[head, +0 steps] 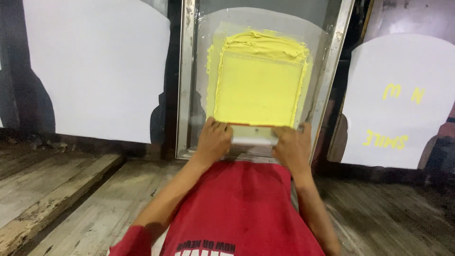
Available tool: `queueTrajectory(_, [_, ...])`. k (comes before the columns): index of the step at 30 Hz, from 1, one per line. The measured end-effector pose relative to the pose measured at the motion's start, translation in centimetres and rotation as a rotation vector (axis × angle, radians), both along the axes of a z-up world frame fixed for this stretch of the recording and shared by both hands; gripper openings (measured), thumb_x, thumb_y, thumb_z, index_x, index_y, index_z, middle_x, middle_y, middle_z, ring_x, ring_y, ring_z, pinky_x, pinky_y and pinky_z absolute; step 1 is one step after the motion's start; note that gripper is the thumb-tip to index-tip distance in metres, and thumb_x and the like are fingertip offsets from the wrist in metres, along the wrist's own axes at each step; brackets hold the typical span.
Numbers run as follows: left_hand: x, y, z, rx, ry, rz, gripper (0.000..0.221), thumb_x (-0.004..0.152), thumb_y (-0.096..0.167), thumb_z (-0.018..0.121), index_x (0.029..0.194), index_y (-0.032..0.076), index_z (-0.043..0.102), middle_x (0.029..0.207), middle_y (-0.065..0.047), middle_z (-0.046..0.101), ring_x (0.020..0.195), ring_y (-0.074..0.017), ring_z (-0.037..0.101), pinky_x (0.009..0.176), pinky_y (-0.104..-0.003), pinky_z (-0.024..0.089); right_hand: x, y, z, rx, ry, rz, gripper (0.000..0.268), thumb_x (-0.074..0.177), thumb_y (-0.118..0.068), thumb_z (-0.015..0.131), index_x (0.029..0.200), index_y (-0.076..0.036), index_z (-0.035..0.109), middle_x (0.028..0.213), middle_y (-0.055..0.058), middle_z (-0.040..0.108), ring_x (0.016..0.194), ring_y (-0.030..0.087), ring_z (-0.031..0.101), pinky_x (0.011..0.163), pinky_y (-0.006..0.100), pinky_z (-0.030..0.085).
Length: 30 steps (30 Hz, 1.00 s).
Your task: A person is performing screen printing using yellow ink on white fabric panels, using a squeegee to spread ink and lifting the frame between prints.
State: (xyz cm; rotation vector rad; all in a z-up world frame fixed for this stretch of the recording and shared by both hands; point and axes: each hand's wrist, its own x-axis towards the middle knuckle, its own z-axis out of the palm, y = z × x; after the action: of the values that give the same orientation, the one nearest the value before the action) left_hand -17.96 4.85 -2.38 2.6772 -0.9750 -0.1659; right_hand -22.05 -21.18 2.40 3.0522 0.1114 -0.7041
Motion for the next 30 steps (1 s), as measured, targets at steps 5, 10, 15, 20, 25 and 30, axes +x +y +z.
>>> queueTrajectory(5, [-3.8,1.3,1.0,0.082,0.091,-0.016,0.007,0.073,0.011,0.073,0.079,0.008,0.072,0.07,-0.012,0.067,0.064,-0.0269,0.067,0.081,-0.042,0.043,-4.6,0.5,-0.7,0.056,0.01,0.003,0.04,0.072,-0.03,0.077,0.112,-0.035,0.072,0.099,-0.011,0.077,0.092,0.008,0.073,0.111,0.049,0.028])
queueTrajectory(10, [4.6,-0.5,0.6,0.138,0.129,-0.014,0.013,0.072,0.024,0.072,0.081,0.014,0.074,0.071,-0.007,0.072,0.068,-0.0263,0.072,0.088,-0.047,0.042,2.7,-1.6,-0.8,-0.107,-0.013,0.118,0.025,0.079,-0.043,0.064,0.103,-0.044,0.07,0.088,-0.018,0.075,0.087,0.003,0.072,0.111,0.051,0.026])
queueTrajectory(15, [19.2,-5.1,2.2,0.183,-0.102,0.024,0.009,0.074,0.017,0.072,0.082,0.016,0.076,0.072,-0.003,0.073,0.07,-0.0226,0.072,0.088,-0.046,0.039,17.0,-6.0,-2.7,-0.187,-0.331,0.159,0.026,0.073,-0.055,0.07,0.093,-0.041,0.079,0.073,-0.007,0.076,0.071,0.022,0.075,0.09,0.045,0.037])
queueTrajectory(20, [24.9,-6.3,-1.2,0.227,0.008,0.017,0.017,0.066,0.019,0.078,0.083,0.015,0.078,0.07,-0.003,0.073,0.069,-0.0242,0.071,0.076,-0.039,0.039,21.8,-8.2,-5.9,-0.168,-0.337,0.185,0.023,0.066,-0.042,0.067,0.086,-0.039,0.078,0.067,-0.01,0.07,0.066,0.02,0.073,0.075,0.036,0.035])
queueTrajectory(25, [22.8,-5.6,-1.1,0.29,0.077,-0.019,0.017,0.064,0.023,0.077,0.08,0.018,0.078,0.072,-0.003,0.073,0.073,-0.0249,0.072,0.078,-0.04,0.038,21.1,-7.4,-4.2,-0.149,-0.217,0.194,0.022,0.064,-0.045,0.07,0.082,-0.035,0.079,0.063,-0.007,0.068,0.066,0.025,0.071,0.072,0.037,0.037])
queueTrajectory(30, [18.9,-4.5,1.7,0.187,0.135,-0.03,0.015,0.065,0.007,0.077,0.079,0.012,0.078,0.068,-0.006,0.071,0.066,-0.0244,0.07,0.076,-0.038,0.038,17.0,-5.7,-1.0,0.065,-0.114,0.066,0.041,0.063,-0.043,0.083,0.101,-0.03,0.082,0.083,-0.001,0.078,0.083,0.03,0.076,0.082,0.037,0.046])
